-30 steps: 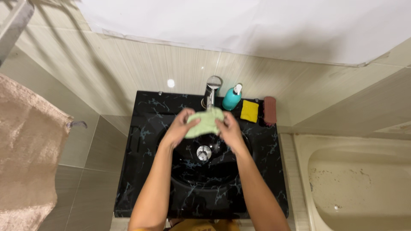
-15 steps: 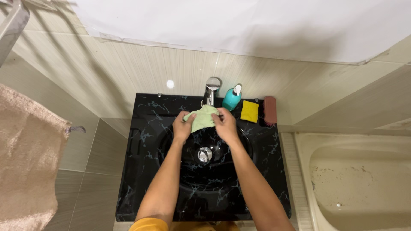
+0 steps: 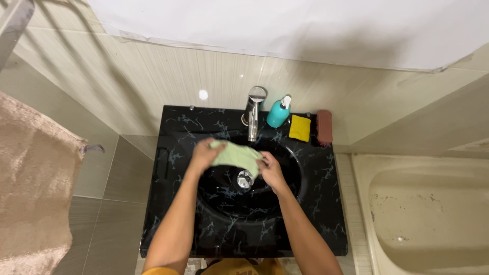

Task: The person cleans a bathroom sink and faucet by wiping them with a cloth while rearranging items on the countertop, hangs the cloth on a towel rack, and unfolds a towel.

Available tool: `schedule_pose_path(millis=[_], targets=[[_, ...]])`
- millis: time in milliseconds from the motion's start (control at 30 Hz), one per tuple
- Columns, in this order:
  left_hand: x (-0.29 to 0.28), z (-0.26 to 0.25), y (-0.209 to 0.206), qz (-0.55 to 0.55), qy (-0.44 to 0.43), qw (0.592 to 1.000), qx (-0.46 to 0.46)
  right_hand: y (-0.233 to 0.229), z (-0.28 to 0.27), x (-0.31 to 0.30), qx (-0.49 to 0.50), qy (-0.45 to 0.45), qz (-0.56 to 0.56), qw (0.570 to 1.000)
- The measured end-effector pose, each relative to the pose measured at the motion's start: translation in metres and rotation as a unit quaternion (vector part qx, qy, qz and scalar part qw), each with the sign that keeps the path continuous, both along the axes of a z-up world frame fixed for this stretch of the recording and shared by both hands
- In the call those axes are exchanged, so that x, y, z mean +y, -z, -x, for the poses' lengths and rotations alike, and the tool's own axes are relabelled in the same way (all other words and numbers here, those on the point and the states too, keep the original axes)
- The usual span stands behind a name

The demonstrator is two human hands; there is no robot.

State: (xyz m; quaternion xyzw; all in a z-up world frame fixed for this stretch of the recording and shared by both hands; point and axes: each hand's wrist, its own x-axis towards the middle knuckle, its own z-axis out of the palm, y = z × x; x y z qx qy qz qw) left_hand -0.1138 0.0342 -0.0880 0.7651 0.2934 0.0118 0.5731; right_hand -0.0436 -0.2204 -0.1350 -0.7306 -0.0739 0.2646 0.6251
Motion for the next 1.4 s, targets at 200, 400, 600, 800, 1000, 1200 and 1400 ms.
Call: schedule_pose_path(millis=[200,400,600,800,1000,1200,1400], targets=[[0.009,-0.066,-0.059,0.065,-0.062,0.987,-0.134,-0.074,0.019,0.005,0.045,-0.055,0.026,0.997],[-0.061,-0.104,-0.044,0.093,0.002,0.925,-0.369,-0.053,0.042,-0.033,0.083,-0.043,0.073,0.993],[-0.067,-0.108,-0.017,0.023,-0.054,0.948,-0.314,-0.04,0.053,-0.064,0.088,-0.026,0.095,0.991],[-0.057,-0.095,-0.007,-0.104,-0.017,0.967,-0.233,-0.042,0.058,-0.062,0.081,-0.049,0.134,0.987],[-0.074,-0.086,0.008,-0.221,0.036,0.921,-0.318,-0.04,0.053,-0.066,0.076,-0.033,0.094,0.992],[-0.052,-0.095,0.026,0.196,-0.052,0.945,-0.257,-0.045,0.062,-0.07,0.074,-0.034,0.108,0.991],[-0.07,-0.088,0.011,0.393,-0.095,0.877,-0.261,-0.048,0.059,-0.065,0.087,-0.027,0.099,0.991]])
